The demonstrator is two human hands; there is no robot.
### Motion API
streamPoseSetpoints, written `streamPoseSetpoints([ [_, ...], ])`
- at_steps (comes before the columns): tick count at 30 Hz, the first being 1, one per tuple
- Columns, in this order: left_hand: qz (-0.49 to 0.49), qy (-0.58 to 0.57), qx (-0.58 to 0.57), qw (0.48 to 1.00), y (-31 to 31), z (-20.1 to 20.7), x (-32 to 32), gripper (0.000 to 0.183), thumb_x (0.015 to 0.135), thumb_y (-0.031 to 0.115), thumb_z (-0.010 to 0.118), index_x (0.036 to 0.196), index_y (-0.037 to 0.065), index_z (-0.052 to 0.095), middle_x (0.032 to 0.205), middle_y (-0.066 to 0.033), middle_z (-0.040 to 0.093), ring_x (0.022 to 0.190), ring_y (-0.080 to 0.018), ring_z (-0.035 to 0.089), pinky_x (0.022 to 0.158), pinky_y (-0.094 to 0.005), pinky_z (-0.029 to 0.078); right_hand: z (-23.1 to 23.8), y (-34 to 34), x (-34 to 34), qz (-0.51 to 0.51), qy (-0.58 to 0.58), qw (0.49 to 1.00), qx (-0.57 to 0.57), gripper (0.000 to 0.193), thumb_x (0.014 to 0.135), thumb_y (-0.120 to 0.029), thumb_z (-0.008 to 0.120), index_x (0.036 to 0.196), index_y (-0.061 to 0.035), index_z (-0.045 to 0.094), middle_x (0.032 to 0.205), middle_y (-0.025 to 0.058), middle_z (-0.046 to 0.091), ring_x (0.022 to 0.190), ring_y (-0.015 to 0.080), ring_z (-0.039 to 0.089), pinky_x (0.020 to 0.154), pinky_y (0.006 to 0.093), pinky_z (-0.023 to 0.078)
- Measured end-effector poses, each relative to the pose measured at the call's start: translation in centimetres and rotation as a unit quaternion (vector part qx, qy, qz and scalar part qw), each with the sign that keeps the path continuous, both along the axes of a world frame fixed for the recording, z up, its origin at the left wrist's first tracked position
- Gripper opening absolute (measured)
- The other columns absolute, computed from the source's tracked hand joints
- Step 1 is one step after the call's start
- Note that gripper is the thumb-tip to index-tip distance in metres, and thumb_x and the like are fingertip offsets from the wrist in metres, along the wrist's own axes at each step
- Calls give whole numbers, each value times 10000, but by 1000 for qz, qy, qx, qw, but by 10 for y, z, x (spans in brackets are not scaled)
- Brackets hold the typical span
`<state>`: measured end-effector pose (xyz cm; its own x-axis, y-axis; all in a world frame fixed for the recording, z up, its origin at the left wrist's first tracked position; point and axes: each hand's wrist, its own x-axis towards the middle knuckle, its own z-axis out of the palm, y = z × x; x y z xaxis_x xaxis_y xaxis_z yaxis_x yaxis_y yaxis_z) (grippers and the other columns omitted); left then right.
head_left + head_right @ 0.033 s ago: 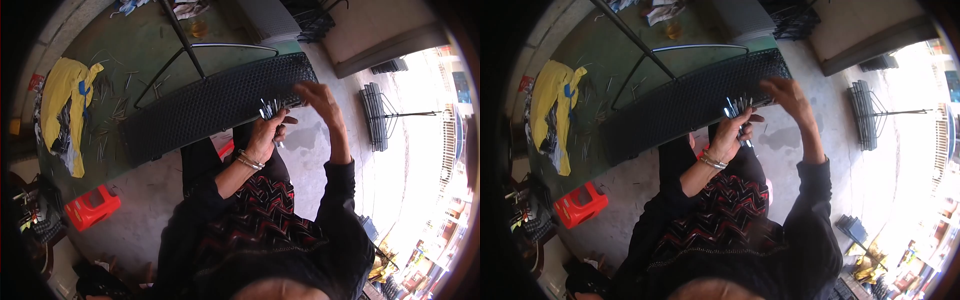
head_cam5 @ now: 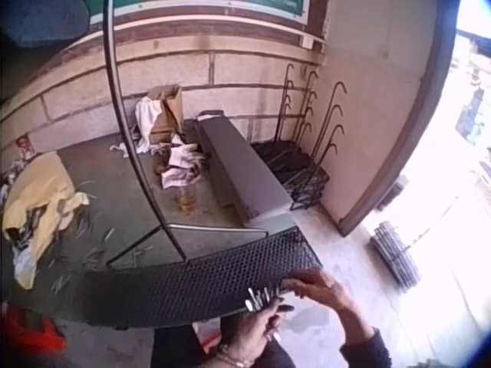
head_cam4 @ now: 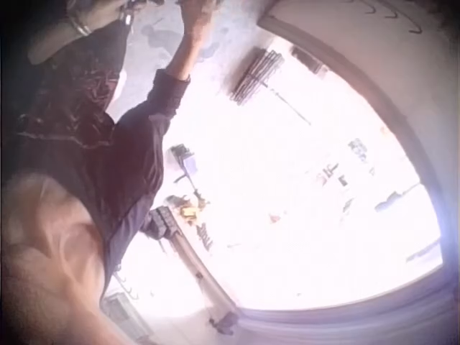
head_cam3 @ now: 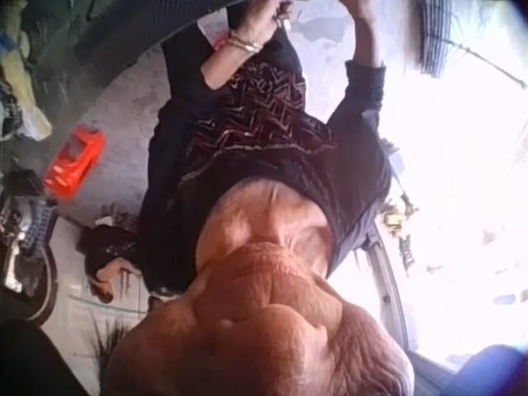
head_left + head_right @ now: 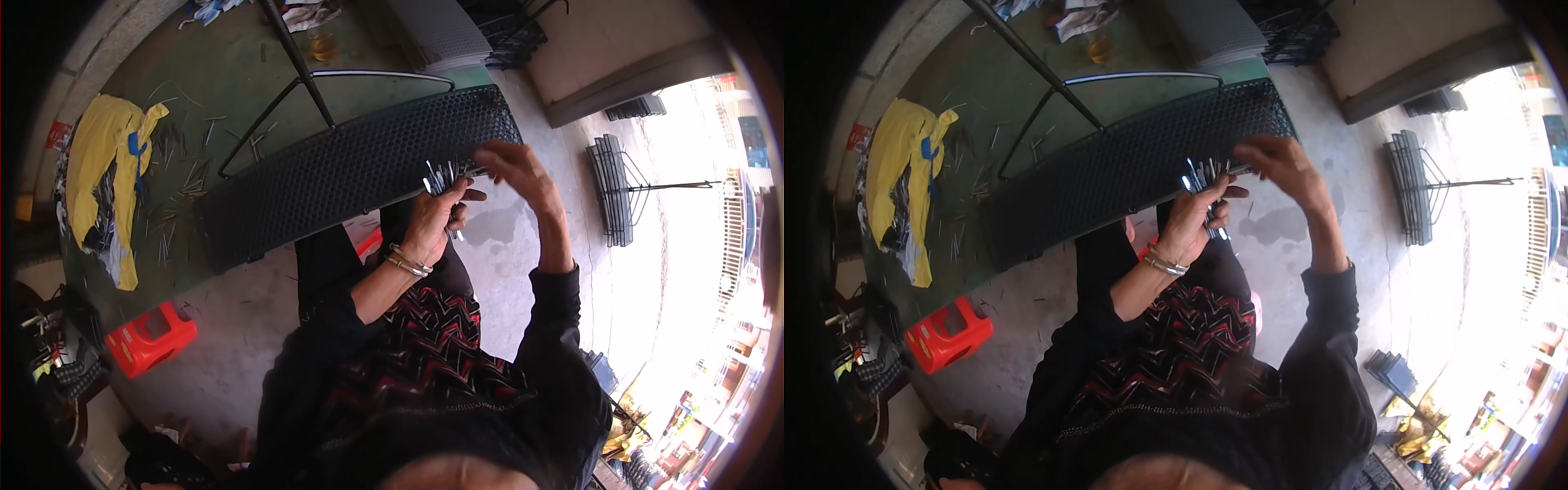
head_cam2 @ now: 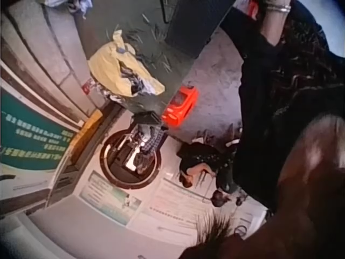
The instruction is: Assembling a metal mesh panel by manually inserting small metal pins or fasteners into the perforations.
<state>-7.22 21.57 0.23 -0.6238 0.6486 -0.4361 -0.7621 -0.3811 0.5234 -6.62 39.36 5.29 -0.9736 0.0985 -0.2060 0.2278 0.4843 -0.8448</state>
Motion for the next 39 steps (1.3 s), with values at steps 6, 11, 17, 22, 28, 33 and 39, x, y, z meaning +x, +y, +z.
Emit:
streamPoseSetpoints([
  [6,7,19,-44,999,6,3,5,146,899,211,580,920,76,628,813,-60,667,575,-62,505,469,-198,318,-13,-9,14,20,23,998,-51,171,859,-126,581,929,23,629,770,46,612,681,93,542,574,249,431],
  [11,7,-11,-67,998,4,-3,3,173,899,226,581,946,69,636,822,-57,673,641,-86,564,515,-226,376,-2,-1,4,-211,137,965,71,170,878,-114,533,943,22,611,765,96,653,632,136,614,596,267,479],
  [17,-16,-20,-26,999,7,-13,6,194,907,222,571,980,53,635,712,-18,597,570,-68,478,483,-194,338,-30,28,-33,-281,260,903,196,157,883,-133,523,947,-10,595,772,101,659,620,168,638,599,280,483],
  [22,-30,-28,-23,999,7,-7,4,188,908,211,568,978,46,626,676,-6,551,538,-44,384,466,-185,293,-45,45,-45,-248,297,886,256,158,877,-140,538,952,-13,596,771,96,655,606,159,631,587,284,482],
  [28,-24,-12,-19,999,7,-4,6,168,900,206,579,946,50,620,720,-28,595,538,-33,377,463,-180,287,-48,41,-44,-242,256,902,249,161,874,-167,558,964,-59,637,800,87,650,645,187,633,621,298,485],
  [33,-43,8,-32,999,5,0,6,175,891,202,594,980,52,607,811,-59,626,587,-38,402,476,-173,288,-46,36,-42,-214,234,875,367,205,862,-246,593,1019,-141,674,846,107,625,777,258,613,726,339,474],
  [39,-29,29,-30,999,3,0,5,190,877,200,615,997,51,617,821,-74,641,550,-35,416,448,-172,273,-24,19,-14,-166,149,944,241,260,858,-267,611,1033,-84,671,890,114,626,843,224,599,744,328,459],
])
